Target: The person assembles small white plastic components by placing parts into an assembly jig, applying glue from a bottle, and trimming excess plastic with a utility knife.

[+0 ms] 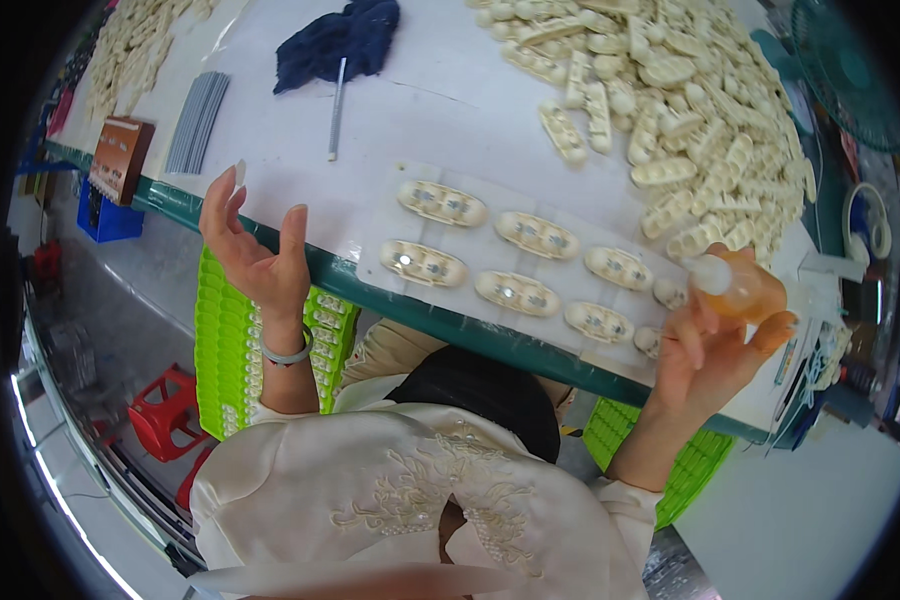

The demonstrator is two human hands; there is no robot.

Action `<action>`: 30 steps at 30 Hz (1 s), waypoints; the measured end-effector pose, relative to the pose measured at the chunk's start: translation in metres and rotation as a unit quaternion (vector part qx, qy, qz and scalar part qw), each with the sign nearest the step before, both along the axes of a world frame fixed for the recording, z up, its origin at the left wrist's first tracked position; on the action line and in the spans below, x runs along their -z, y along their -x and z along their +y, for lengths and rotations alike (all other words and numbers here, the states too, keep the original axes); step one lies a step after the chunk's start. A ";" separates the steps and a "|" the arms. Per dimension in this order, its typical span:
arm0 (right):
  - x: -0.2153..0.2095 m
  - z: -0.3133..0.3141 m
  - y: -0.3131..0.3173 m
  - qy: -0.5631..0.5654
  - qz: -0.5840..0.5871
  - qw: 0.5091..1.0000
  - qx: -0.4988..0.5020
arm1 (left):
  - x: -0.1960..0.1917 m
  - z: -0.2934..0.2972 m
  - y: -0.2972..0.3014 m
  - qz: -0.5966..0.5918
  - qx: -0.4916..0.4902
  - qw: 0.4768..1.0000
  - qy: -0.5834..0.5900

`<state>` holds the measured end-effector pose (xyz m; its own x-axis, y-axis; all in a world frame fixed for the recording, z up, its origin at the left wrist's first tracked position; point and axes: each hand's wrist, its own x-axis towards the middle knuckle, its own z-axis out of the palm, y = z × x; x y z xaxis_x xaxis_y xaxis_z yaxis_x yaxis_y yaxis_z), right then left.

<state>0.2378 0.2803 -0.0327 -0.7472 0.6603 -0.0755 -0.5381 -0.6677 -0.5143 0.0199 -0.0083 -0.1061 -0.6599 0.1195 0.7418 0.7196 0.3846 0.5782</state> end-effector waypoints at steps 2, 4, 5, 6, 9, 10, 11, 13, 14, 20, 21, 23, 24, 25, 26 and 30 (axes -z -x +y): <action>0.002 -0.016 0.015 -0.117 -0.116 0.984 0.065 | -0.004 0.000 0.000 -0.001 -0.012 1.000 0.021; 0.006 -0.031 0.029 -0.180 -0.140 0.971 0.068 | -0.006 0.000 -0.001 -0.002 -0.020 0.999 0.042; 0.005 -0.040 0.036 -0.240 -0.164 0.954 0.078 | -0.006 0.000 0.000 -0.005 -0.026 0.999 0.046; -0.003 -0.053 0.047 -0.276 -0.210 0.934 0.090 | -0.006 0.001 0.000 -0.007 -0.031 0.998 0.051; -0.010 -0.068 0.069 -0.556 -0.221 0.800 0.048 | -0.006 0.000 0.000 -0.014 -0.042 0.997 0.065; -0.001 -0.066 0.073 -0.612 -0.229 0.751 0.095 | -0.006 0.000 0.001 -0.017 -0.045 0.997 0.063; -0.003 -0.068 0.079 -0.616 -0.231 0.748 0.092 | -0.006 0.000 0.001 -0.015 -0.044 0.997 0.064; -0.006 -0.081 0.091 -0.700 -0.187 0.683 0.094 | -0.007 0.000 0.002 -0.015 -0.045 0.997 0.062; -0.007 -0.085 0.094 -0.683 -0.192 0.700 0.076 | -0.007 0.000 0.002 -0.016 -0.043 0.997 0.062; 0.004 -0.082 0.097 -0.700 -0.193 0.685 0.063 | -0.008 -0.001 0.002 -0.012 -0.041 0.996 0.074; 0.006 -0.082 0.097 -0.702 -0.191 0.684 0.059 | -0.008 -0.001 0.002 -0.010 -0.037 0.996 0.077; 0.009 -0.082 0.096 -0.689 -0.208 0.691 0.067 | -0.011 -0.001 0.002 -0.012 -0.040 0.995 0.087; 0.010 -0.082 0.096 -0.690 -0.207 0.691 0.065 | -0.012 -0.001 0.002 -0.012 -0.039 0.994 0.097; 0.011 -0.083 0.097 -0.693 -0.208 0.687 0.071 | -0.012 -0.001 0.002 -0.013 -0.041 0.994 0.096; 0.012 -0.083 0.097 -0.696 -0.209 0.683 0.077 | -0.012 -0.001 0.002 -0.015 -0.036 0.995 0.092; 0.014 -0.083 0.095 -0.683 -0.215 0.695 0.065 | -0.011 -0.001 0.002 -0.015 -0.037 0.995 0.090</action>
